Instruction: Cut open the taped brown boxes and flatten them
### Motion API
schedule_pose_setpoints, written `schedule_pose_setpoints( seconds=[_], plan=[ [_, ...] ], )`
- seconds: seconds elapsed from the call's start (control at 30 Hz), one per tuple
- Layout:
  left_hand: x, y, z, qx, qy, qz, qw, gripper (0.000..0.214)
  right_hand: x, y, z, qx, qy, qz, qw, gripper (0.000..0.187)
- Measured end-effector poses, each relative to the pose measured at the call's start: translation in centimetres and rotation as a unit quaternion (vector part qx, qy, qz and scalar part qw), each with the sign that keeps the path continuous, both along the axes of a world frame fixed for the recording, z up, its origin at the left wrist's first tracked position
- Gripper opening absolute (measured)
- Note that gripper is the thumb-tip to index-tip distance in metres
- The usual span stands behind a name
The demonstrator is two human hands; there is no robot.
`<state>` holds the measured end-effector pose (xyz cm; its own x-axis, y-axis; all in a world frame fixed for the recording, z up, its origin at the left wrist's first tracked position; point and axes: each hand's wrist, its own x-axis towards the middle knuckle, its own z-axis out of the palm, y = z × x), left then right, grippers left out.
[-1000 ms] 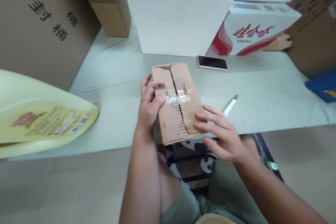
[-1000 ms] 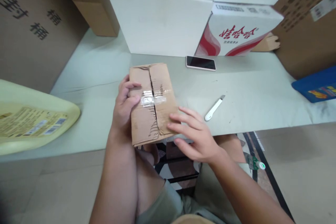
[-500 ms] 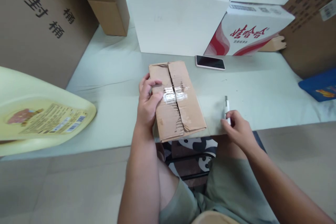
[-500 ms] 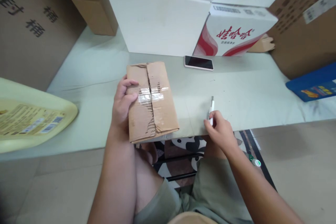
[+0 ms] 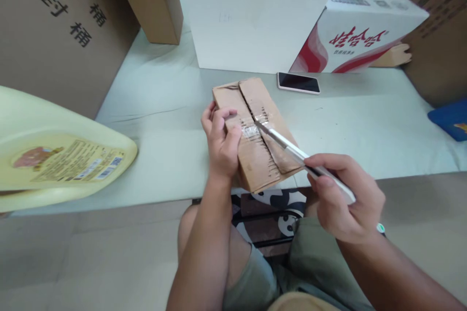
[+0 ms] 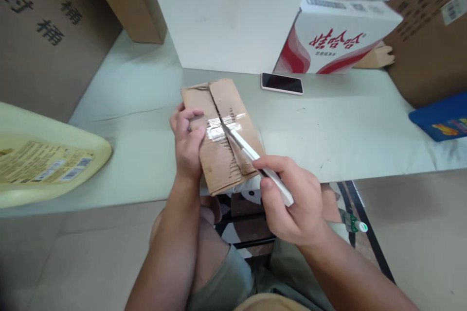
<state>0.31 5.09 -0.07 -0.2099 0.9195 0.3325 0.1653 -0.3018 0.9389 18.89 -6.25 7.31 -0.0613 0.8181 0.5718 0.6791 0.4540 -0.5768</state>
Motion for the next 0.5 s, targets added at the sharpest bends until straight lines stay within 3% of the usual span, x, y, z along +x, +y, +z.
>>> schedule_pose_setpoints(
  seconds=[0.3,0.5],
  plan=[
    [0.6,-0.31,-0.46,0.028,-0.002,0.008,1.0,0.024,-0.84,0.42,0.8,-0.006,-0.102,0.03,0.994,0.029],
    [0.61,-0.23,-0.61,0.026,0.0,0.011,1.0,0.024,-1.06,0.14,0.92,-0.009,-0.064,0.025,0.998,0.023]
  ],
)
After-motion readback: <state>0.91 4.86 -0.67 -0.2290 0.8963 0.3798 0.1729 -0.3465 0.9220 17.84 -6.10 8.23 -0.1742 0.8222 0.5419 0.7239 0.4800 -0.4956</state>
